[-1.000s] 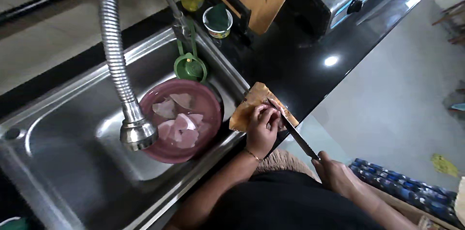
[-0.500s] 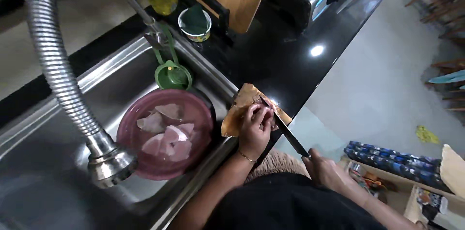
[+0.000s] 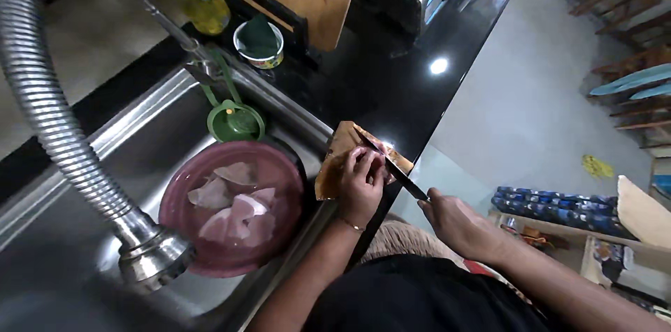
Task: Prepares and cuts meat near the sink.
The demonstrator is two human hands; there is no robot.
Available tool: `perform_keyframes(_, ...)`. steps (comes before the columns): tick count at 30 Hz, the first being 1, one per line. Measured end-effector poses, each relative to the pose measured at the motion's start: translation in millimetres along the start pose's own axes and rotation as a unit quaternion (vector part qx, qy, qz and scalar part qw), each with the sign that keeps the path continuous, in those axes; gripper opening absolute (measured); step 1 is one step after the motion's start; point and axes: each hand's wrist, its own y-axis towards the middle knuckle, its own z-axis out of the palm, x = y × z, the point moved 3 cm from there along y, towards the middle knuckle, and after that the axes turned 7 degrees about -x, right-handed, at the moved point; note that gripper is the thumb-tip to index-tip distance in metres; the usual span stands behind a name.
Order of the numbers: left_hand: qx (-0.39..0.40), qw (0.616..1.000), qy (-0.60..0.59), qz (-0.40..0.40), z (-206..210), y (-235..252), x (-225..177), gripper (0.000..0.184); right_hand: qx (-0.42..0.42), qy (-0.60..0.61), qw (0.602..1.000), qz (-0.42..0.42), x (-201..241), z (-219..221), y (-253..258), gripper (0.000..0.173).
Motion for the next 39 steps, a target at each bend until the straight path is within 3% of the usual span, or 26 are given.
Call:
perform_keyframes(9,-0.004,1.000,0.009,0.013,0,2,8,0.026,-0.005,-0.011,1.000,0.010,10,-1,2,0.038)
perform_keyframes(16,0.023,0.999,-0.029,-0.001,1,0,12,0.030,-0.020,0.024,0.999,0.005,-26,22,-19,0.039)
perform_keyframes(28,0.052,0.995,-0.086,0.009,-3,3,21,0.033,-0.023,0.083,0.996,-0.027,0,29,13,0.042)
perform_keyframes(39,0.038,0.997,-0.063,0.006,-3,-1,19,0.039,-0.040,0.066,0.995,-0.064,-1,27,37,0.045)
